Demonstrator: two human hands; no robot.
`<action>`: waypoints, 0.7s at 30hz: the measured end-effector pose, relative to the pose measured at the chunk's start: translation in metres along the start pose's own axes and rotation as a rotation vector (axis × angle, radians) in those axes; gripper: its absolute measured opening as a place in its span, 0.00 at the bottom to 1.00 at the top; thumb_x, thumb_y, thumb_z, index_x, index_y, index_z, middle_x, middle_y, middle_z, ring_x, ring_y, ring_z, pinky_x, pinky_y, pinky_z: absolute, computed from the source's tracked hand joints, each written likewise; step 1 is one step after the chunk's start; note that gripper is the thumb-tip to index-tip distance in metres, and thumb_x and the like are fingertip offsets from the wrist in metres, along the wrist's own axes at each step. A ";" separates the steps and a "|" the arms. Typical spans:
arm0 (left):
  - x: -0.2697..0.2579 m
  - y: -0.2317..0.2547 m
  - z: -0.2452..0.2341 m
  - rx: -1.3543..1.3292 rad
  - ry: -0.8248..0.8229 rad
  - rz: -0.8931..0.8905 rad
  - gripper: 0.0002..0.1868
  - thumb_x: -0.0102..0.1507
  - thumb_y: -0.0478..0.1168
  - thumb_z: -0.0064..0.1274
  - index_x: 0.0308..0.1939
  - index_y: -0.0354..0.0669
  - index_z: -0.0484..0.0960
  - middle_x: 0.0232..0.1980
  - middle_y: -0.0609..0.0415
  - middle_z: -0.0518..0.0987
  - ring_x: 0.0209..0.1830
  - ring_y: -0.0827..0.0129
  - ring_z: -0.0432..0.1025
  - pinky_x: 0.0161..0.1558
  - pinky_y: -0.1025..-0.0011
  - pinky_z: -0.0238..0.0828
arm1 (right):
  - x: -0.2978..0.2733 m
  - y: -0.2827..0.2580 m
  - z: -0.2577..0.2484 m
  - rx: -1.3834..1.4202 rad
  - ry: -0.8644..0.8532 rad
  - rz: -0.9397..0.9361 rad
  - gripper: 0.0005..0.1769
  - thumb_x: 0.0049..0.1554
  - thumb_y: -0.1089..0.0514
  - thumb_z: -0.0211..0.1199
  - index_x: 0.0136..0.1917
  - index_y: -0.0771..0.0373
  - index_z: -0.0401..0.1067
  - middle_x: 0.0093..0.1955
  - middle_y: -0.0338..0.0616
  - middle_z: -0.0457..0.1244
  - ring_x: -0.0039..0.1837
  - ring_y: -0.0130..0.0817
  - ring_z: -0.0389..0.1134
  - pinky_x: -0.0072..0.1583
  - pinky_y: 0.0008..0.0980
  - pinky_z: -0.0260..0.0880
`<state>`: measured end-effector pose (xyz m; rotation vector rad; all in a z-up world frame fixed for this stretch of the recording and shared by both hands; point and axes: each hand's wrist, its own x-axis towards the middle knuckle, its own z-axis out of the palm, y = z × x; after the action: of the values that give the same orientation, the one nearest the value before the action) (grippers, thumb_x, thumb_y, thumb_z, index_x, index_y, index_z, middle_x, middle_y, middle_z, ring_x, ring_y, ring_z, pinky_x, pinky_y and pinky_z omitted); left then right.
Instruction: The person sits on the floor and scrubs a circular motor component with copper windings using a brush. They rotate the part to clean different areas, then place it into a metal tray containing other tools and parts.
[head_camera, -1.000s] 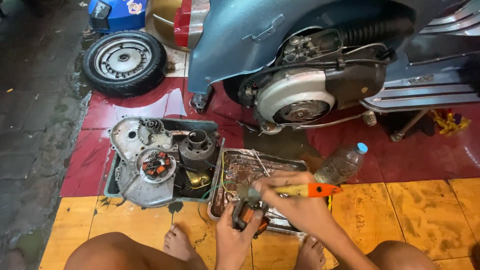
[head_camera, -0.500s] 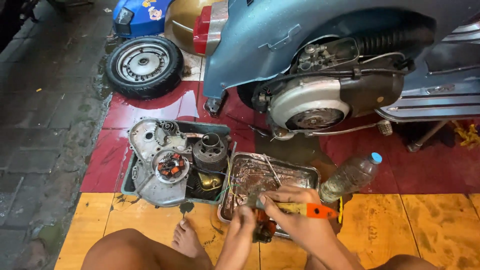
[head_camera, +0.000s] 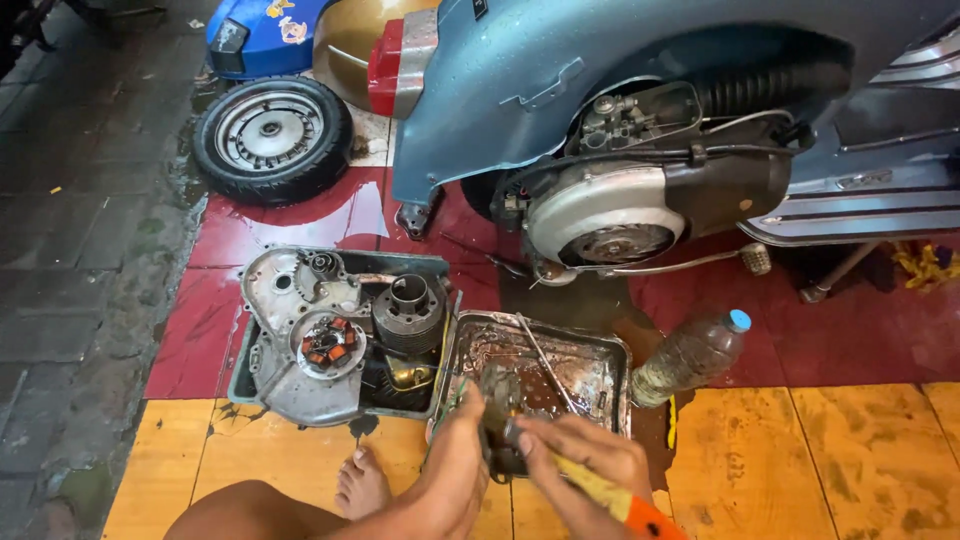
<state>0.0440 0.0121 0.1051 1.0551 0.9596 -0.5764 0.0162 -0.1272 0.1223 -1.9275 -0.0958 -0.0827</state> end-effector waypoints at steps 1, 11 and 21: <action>-0.001 0.003 0.003 -0.012 0.000 -0.015 0.34 0.69 0.61 0.30 0.60 0.40 0.79 0.58 0.40 0.83 0.62 0.57 0.74 0.67 0.61 0.62 | 0.001 -0.003 0.000 -0.042 0.017 -0.052 0.12 0.52 0.53 0.67 0.47 0.57 0.85 0.39 0.41 0.77 0.32 0.24 0.74 0.30 0.20 0.73; -0.012 0.038 0.025 -0.229 -0.143 -0.008 0.22 0.74 0.46 0.35 0.50 0.34 0.81 0.50 0.34 0.85 0.45 0.50 0.77 0.52 0.58 0.73 | 0.001 0.034 -0.004 -0.302 -0.113 -0.433 0.15 0.51 0.62 0.69 0.53 0.61 0.80 0.46 0.42 0.73 0.40 0.23 0.75 0.45 0.20 0.79; 0.019 0.056 0.010 -0.120 -0.103 0.095 0.24 0.75 0.57 0.39 0.32 0.46 0.71 0.18 0.59 0.51 0.15 0.75 0.40 0.21 0.70 0.33 | 0.022 0.011 -0.002 -0.332 -0.039 -0.669 0.12 0.53 0.66 0.67 0.52 0.71 0.77 0.40 0.45 0.68 0.36 0.29 0.70 0.38 0.22 0.75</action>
<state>0.1011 0.0267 0.1159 0.9494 0.8386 -0.4841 0.0394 -0.1327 0.1148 -2.1502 -0.7926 -0.5342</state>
